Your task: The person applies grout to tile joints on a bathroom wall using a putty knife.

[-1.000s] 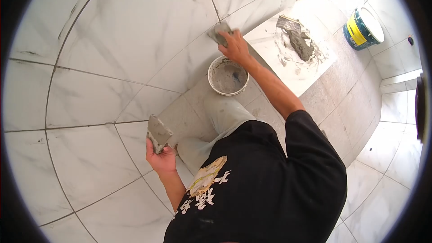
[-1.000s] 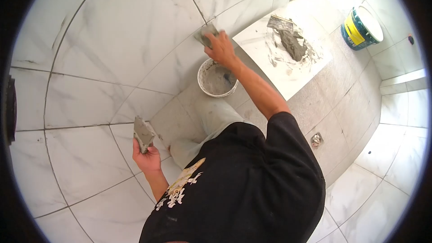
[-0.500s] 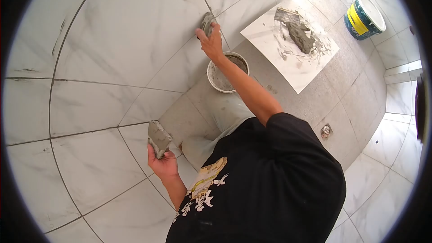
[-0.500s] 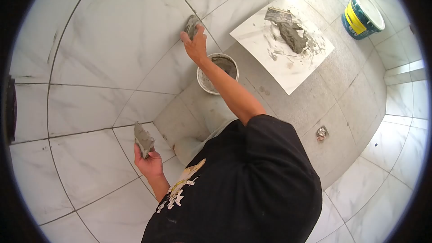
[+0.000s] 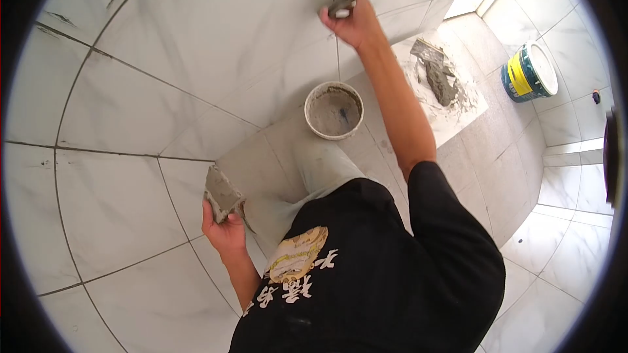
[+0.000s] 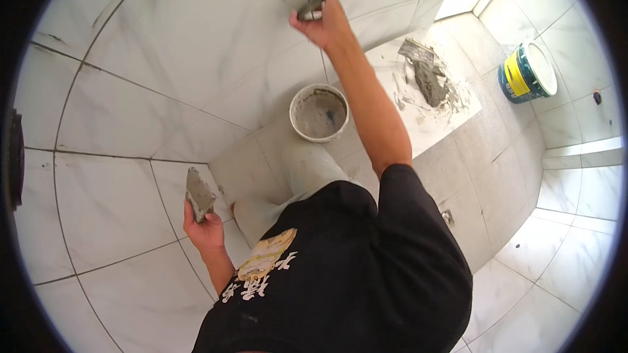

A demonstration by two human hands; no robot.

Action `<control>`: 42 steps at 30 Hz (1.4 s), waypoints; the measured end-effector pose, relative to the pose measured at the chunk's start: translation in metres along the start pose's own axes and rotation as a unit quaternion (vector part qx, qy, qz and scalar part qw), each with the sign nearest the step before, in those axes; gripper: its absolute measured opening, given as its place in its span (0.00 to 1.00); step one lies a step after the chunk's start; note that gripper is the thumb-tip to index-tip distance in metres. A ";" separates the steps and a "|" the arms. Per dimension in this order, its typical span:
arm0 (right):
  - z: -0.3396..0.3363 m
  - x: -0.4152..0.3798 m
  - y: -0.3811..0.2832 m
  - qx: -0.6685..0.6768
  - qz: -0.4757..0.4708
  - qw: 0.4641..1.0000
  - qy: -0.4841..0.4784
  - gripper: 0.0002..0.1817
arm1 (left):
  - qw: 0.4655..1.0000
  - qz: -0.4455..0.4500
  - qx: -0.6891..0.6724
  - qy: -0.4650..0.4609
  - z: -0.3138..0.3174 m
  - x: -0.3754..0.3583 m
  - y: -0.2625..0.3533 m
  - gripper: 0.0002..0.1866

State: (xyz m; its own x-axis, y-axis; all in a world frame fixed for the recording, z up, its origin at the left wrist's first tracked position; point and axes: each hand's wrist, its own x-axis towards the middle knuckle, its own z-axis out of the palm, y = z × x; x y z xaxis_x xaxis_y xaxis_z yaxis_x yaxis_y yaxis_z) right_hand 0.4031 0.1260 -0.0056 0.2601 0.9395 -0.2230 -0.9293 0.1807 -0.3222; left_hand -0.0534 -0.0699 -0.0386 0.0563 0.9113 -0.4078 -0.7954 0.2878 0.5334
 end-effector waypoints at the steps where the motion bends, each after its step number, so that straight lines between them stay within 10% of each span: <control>1: 0.011 -0.006 -0.011 -0.047 0.002 0.998 -0.040 0.17 | 1.000 -0.004 -0.005 -0.008 -0.009 0.006 0.000 0.17; 4: 0.009 -0.022 -0.040 -0.132 0.002 0.975 -0.181 0.20 | 0.999 -0.012 -0.019 -0.028 -0.018 0.011 0.003 0.18; 11: -0.120 -0.009 0.007 -0.188 0.069 0.980 0.007 0.21 | 0.998 0.000 -0.048 -0.035 -0.024 0.012 0.003 0.17; 20: -0.076 -0.028 0.076 -0.350 -0.056 0.934 0.040 0.32 | 0.998 -0.016 -0.061 -0.021 -0.038 0.011 0.007 0.17; 26: -0.065 0.003 0.084 -0.305 -0.170 0.926 0.146 0.37 | 0.998 -0.007 -0.054 -0.032 -0.039 0.008 0.014 0.18; 34: -0.114 -0.001 0.038 -0.209 -0.002 0.973 0.096 0.22 | 0.998 0.006 -0.064 -0.022 -0.040 0.009 0.011 0.18; 42: 0.012 -0.005 -0.001 0.020 0.015 1.000 -0.011 0.20 | 0.996 0.009 -0.079 -0.034 -0.053 0.007 0.016 0.18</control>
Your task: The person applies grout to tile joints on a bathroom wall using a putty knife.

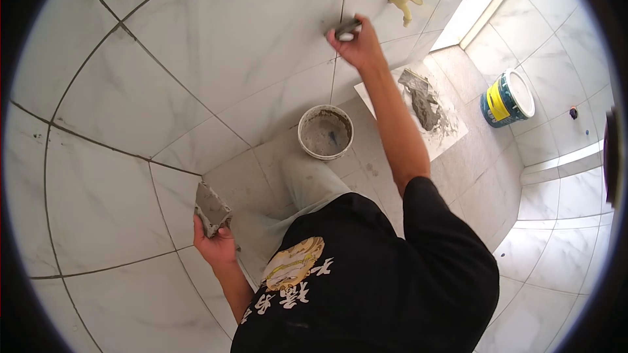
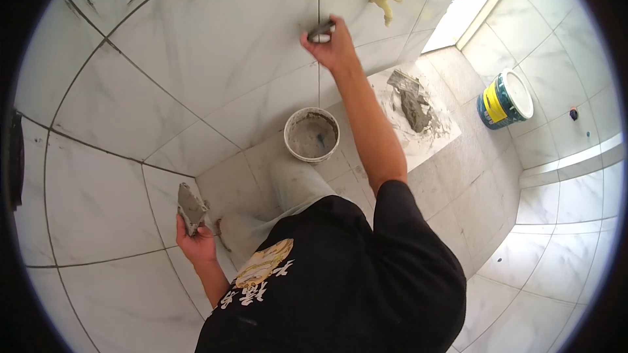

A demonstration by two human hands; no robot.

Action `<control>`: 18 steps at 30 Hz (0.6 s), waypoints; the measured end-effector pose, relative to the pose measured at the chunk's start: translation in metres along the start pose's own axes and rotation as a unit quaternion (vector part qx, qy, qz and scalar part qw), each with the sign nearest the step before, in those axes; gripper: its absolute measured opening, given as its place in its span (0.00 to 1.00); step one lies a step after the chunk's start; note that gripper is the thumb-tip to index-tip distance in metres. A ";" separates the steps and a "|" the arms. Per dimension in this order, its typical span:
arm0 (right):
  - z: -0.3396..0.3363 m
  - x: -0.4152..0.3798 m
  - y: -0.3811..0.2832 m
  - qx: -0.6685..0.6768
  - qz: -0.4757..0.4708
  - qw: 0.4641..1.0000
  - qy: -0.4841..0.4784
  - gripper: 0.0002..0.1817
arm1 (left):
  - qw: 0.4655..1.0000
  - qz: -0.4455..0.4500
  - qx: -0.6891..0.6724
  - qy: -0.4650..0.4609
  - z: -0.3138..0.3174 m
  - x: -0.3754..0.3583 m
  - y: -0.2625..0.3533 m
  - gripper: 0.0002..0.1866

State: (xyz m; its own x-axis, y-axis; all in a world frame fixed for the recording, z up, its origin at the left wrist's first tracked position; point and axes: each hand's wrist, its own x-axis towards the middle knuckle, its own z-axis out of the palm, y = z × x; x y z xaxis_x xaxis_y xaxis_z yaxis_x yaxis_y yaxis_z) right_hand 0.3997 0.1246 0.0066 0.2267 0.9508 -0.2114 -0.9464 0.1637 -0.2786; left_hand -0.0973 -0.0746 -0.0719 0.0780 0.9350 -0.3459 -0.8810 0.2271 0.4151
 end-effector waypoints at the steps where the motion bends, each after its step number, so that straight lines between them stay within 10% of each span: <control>1: 0.023 -0.003 -0.008 -0.011 -0.006 1.000 0.003 0.20 | 1.000 -0.003 -0.004 0.000 -0.002 0.000 0.001 0.18; 11: 0.152 -0.049 -0.093 -0.284 -0.088 0.915 -0.274 0.25 | 1.000 0.009 0.012 0.003 0.013 0.006 -0.003 0.17; 14: 0.108 -0.073 -0.052 -0.485 -0.327 0.809 -0.054 0.32 | 1.000 0.007 0.008 0.018 0.010 0.005 -0.010 0.17; 18: 0.052 -0.044 0.013 -0.610 -0.405 0.677 0.071 0.45 | 0.999 -0.026 0.016 0.027 0.003 0.009 -0.011 0.17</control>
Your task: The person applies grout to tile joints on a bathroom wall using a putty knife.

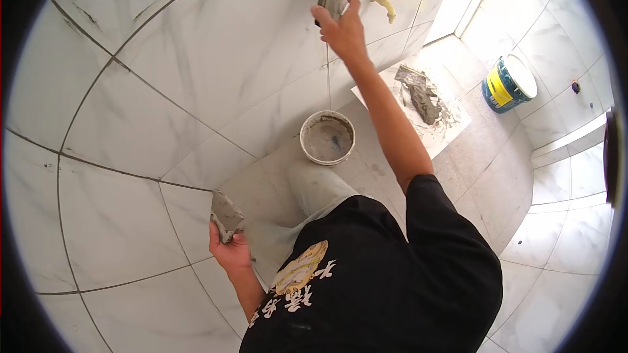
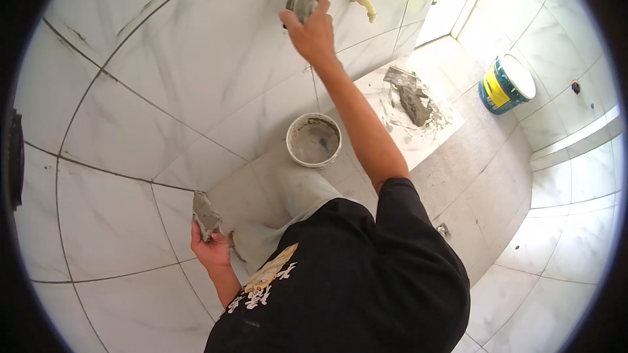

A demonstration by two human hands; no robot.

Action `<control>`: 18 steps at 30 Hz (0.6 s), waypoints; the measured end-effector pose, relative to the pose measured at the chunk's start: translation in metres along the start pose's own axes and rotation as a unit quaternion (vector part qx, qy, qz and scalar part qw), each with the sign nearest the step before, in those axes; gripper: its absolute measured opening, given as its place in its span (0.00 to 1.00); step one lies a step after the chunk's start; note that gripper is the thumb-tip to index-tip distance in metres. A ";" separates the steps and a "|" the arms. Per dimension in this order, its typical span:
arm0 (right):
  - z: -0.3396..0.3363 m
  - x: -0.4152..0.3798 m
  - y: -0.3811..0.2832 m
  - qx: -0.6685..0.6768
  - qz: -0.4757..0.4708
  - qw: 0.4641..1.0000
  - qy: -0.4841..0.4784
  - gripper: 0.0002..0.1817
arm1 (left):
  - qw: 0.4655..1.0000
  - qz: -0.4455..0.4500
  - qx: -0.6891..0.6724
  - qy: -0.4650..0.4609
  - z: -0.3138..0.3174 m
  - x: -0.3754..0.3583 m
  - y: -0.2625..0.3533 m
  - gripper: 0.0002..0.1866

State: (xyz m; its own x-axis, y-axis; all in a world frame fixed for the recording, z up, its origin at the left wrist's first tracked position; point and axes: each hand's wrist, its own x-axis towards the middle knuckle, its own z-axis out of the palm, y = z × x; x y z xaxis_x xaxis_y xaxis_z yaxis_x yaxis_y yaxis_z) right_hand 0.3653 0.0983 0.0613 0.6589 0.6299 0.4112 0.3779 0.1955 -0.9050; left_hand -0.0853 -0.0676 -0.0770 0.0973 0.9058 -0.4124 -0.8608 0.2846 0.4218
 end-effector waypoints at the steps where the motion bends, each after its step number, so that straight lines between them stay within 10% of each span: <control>1: 0.017 0.007 0.011 -0.049 -0.031 0.997 0.049 0.45 | 1.000 0.002 0.009 -0.009 0.008 -0.005 0.000 0.18; 4: 0.079 0.019 0.028 -0.236 -0.139 0.929 0.248 0.44 | 1.000 0.012 0.012 -0.021 0.011 -0.008 0.003 0.18; 6: 0.067 0.004 -0.004 -0.163 -0.090 0.959 0.213 0.44 | 0.999 0.018 0.010 -0.025 0.010 -0.010 0.009 0.18; 8: 0.018 -0.014 -0.031 0.100 0.146 0.976 -0.126 0.44 | 1.000 0.009 0.000 -0.024 0.012 -0.010 0.008 0.18; 10: -0.006 0.004 -0.015 0.081 0.160 0.968 -0.177 0.42 | 1.000 -0.006 0.008 -0.020 0.012 -0.006 0.006 0.18; 12: -0.016 0.039 0.009 -0.115 -0.166 0.979 -0.022 0.37 | 1.000 -0.012 0.015 -0.015 0.011 -0.002 0.004 0.18; 18: -0.032 0.042 -0.007 -0.280 -0.217 0.935 0.015 0.35 | 0.999 0.005 0.026 -0.031 0.022 -0.007 0.003 0.17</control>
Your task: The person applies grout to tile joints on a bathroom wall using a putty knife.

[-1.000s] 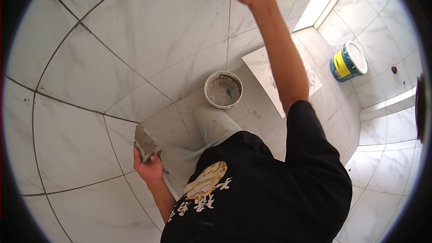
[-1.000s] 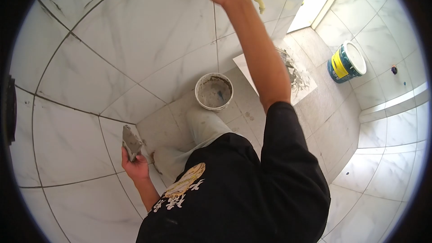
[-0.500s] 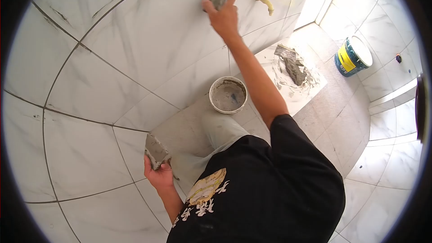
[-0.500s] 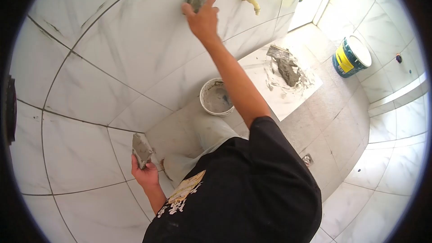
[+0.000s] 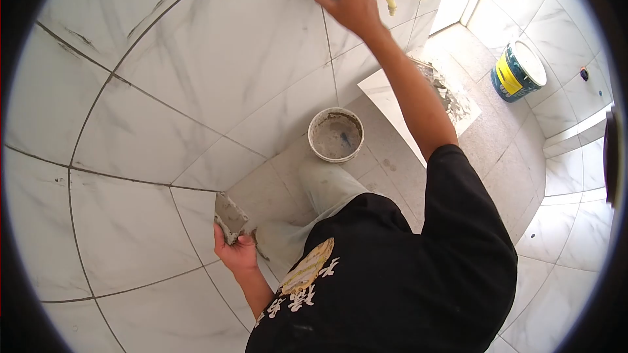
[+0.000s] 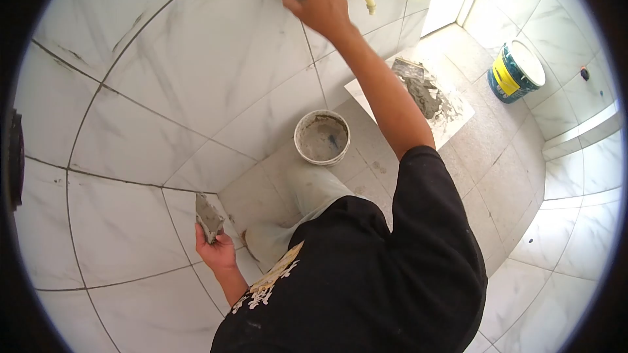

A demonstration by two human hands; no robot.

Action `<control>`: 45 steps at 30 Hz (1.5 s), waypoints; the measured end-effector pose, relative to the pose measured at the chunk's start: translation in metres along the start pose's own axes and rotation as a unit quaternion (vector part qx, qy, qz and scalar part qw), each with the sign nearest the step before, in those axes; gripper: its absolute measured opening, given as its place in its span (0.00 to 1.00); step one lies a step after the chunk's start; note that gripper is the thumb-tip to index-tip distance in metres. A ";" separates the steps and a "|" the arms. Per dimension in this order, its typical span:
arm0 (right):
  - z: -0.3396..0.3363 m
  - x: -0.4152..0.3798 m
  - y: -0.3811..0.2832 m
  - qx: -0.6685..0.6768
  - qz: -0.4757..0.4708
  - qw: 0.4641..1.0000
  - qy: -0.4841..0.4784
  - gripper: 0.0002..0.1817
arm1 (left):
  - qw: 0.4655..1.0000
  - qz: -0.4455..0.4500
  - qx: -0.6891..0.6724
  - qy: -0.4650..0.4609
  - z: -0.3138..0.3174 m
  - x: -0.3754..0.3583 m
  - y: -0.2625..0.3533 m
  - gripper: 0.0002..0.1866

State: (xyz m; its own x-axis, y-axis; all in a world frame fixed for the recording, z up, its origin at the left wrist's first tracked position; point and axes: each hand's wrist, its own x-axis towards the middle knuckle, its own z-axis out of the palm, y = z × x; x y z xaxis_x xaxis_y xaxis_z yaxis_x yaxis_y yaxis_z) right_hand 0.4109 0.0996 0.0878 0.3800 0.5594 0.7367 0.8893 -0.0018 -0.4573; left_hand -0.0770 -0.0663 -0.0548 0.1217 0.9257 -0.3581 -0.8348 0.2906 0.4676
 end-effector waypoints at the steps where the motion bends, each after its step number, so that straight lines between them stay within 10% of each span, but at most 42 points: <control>1: 0.023 -0.025 0.019 0.000 -0.022 1.000 0.003 0.36 | 1.000 0.006 -0.010 0.013 0.001 -0.002 0.000 0.17; 5: 0.030 -0.100 0.043 -0.082 0.094 0.959 -0.254 0.35 | 1.000 0.001 -0.015 0.003 -0.002 0.010 -0.004 0.17; 10: -0.016 -0.015 -0.007 0.008 -0.006 1.000 -0.021 0.34 | 1.000 -0.016 0.011 -0.004 0.012 0.007 -0.006 0.16; 16: 0.030 -0.023 0.019 0.012 -0.060 0.998 0.016 0.35 | 1.000 0.006 0.014 0.015 0.028 0.011 -0.024 0.15; 21: 0.001 -0.124 0.043 0.055 0.073 0.952 -0.293 0.31 | 0.994 -0.017 0.105 0.012 0.059 0.036 -0.035 0.15; 24: -0.060 -0.111 -0.015 0.345 -0.048 0.857 -0.380 0.33 | 0.982 -0.022 0.187 0.003 0.105 0.043 -0.028 0.16; 28: -0.093 -0.107 -0.060 0.306 -0.198 0.828 -0.426 0.34 | 0.960 -0.020 0.266 -0.089 0.144 0.056 -0.024 0.17; 38: -0.084 -0.105 -0.068 0.154 -0.226 0.838 -0.472 0.34 | 0.961 0.013 0.270 -0.060 0.149 0.054 -0.030 0.18; 41: -0.053 -0.119 -0.020 0.261 -0.123 0.858 -0.426 0.31 | 0.979 0.044 0.194 -0.047 0.127 0.049 -0.017 0.18; 43: -0.030 -0.127 -0.017 0.527 0.309 0.765 -0.206 0.36 | 0.979 0.043 0.192 -0.049 0.112 0.051 -0.014 0.18; 45: -0.014 -0.105 -0.022 0.484 0.348 0.795 -0.114 0.45 | 0.981 0.002 0.190 -0.047 0.093 0.051 -0.008 0.18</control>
State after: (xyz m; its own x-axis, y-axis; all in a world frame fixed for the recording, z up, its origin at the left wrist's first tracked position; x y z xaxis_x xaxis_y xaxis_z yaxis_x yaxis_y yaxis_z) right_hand 0.3551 0.0299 0.0275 0.5406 0.8376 0.0785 -0.1708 0.2007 -0.9646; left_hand -0.0143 0.0006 -0.0020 0.1818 0.9402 -0.2881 -0.5778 0.3392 0.7423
